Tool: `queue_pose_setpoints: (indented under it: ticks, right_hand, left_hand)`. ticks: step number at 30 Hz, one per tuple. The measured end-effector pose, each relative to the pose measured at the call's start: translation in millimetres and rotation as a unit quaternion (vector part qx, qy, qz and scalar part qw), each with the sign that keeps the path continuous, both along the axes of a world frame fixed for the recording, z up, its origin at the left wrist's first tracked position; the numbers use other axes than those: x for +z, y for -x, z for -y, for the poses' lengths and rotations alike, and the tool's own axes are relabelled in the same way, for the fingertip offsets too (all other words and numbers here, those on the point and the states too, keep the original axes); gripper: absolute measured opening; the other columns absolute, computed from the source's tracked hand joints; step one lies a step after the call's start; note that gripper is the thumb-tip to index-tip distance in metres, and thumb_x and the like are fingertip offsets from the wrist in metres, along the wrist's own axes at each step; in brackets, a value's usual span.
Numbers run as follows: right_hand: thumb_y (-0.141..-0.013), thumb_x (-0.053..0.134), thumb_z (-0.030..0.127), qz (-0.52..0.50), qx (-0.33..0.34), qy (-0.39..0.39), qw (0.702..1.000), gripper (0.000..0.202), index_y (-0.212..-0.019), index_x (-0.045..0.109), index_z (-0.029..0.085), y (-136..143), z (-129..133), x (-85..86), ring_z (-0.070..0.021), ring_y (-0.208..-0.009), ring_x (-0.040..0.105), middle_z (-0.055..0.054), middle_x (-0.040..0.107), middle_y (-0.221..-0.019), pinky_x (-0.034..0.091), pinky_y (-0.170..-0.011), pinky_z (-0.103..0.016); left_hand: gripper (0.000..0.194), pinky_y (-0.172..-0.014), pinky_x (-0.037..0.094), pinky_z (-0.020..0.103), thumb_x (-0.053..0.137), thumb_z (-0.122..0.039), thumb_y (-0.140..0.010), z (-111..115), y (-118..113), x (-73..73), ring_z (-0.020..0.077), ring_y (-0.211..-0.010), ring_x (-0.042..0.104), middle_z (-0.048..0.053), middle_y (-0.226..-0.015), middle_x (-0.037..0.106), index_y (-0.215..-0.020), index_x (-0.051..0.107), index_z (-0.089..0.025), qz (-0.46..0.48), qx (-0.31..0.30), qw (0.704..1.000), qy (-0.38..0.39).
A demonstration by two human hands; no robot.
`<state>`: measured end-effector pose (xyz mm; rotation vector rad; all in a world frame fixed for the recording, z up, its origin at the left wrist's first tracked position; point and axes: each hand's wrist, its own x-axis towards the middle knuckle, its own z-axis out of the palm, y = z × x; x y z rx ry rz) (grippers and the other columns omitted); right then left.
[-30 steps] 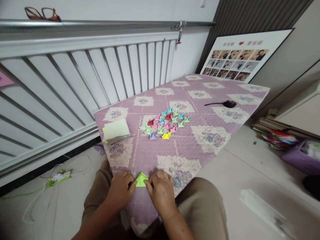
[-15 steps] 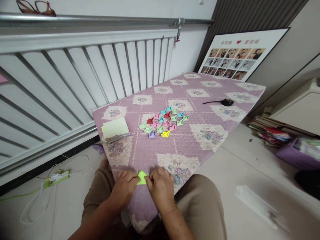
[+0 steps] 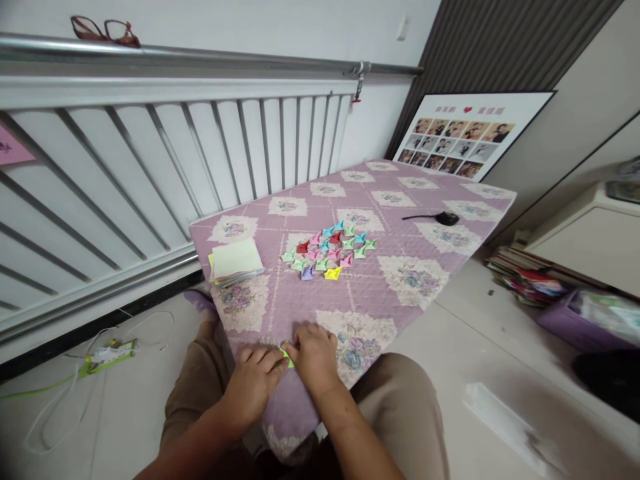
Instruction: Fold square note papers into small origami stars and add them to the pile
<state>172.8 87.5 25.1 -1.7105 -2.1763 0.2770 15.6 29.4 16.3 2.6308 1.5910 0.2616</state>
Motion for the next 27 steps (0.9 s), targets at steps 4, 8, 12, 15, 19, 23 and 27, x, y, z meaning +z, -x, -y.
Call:
queue_pose_setpoints:
  ticks: [4, 8, 12, 15, 19, 23, 27]
  right_hand:
    - [-0.083, 0.062, 0.040, 0.003, -0.001, -0.027, 1.000, 0.021, -0.073, 0.058, 0.022, 0, 0, -7.7, -0.0192, -0.082, 0.052, 0.000, 0.062, -0.080, 0.023, -0.072, -0.031]
    - [-0.086, 0.058, 0.041, 0.019, -0.005, -0.055, 0.998, 0.022, -0.074, 0.058, 0.022, 0, 3, -9.8, -0.0198, -0.084, 0.051, -0.001, 0.062, -0.081, 0.023, -0.072, -0.031]
    - [-0.084, 0.060, 0.039, 0.014, 0.002, -0.067, 0.998, 0.020, -0.074, 0.058, 0.021, 1, 4, -11.3, -0.0196, -0.082, 0.050, -0.002, 0.062, -0.080, 0.025, -0.072, -0.031]
    - [-0.083, 0.061, 0.033, -0.024, 0.006, -0.068, 0.997, 0.017, -0.072, 0.058, 0.020, -3, -1, -12.7, -0.0198, -0.081, 0.051, -0.002, 0.061, -0.078, 0.028, -0.073, -0.031]
    - [-0.085, 0.054, 0.019, -0.066, 0.028, -0.069, 0.995, 0.011, -0.075, 0.060, 0.019, -14, -5, -5.3, -0.0184, -0.077, 0.054, -0.003, 0.060, -0.076, 0.035, -0.071, -0.030]
    - [-0.085, 0.051, 0.014, -0.092, 0.130, -0.056, 0.986, 0.014, -0.080, 0.062, 0.021, -18, 7, 7.1, -0.0156, -0.079, 0.056, -0.002, 0.061, -0.079, 0.041, -0.073, -0.026]
    - [-0.076, 0.061, 0.010, -0.100, 0.230, -0.009, 0.968, 0.023, -0.094, 0.066, 0.022, -15, 15, 4.3, -0.0182, -0.088, 0.056, -0.003, 0.064, -0.090, 0.042, -0.080, -0.030]
  left_hand:
    - [0.030, -0.086, 0.037, 0.036, 0.046, -0.024, -0.095, 19, 7, -10.8, 0.0203, -0.110, 0.049, 0.000, -0.128, 0.058, -0.123, 0.056, -0.031, 0.013, 0.034, 0.999, -0.013]
    - [0.036, -0.092, 0.036, 0.038, 0.045, -0.018, -0.093, 34, 9, -20.9, 0.0216, -0.116, 0.047, 0.001, -0.130, 0.057, -0.126, 0.055, -0.030, 0.038, 0.080, 0.996, -0.010]
    - [0.044, -0.092, 0.036, 0.039, 0.042, -0.011, -0.091, 34, 7, -13.8, 0.0239, -0.116, 0.047, 0.004, -0.130, 0.057, -0.129, 0.053, -0.029, 0.051, 0.097, 0.994, 0.023]
    - [0.042, -0.091, 0.037, 0.041, 0.042, -0.011, -0.091, 30, 5, -2.2, 0.0246, -0.114, 0.048, 0.004, -0.130, 0.057, -0.127, 0.054, -0.028, 0.038, 0.083, 0.995, 0.039]
    - [0.041, -0.090, 0.038, 0.040, 0.042, -0.011, -0.091, 28, 4, 8.0, 0.0240, -0.112, 0.049, 0.005, -0.129, 0.056, -0.127, 0.054, -0.027, 0.030, 0.080, 0.995, 0.056]
    - [0.041, -0.091, 0.038, 0.039, 0.041, -0.011, -0.090, 28, 4, 11.4, 0.0242, -0.111, 0.049, 0.006, -0.126, 0.057, -0.125, 0.055, -0.026, 0.041, 0.082, 0.994, 0.061]
    - [0.038, -0.092, 0.037, 0.038, 0.043, -0.012, -0.089, 24, 7, 15.0, 0.0232, -0.111, 0.048, 0.003, -0.125, 0.058, -0.121, 0.058, -0.028, 0.067, 0.077, 0.992, 0.078]
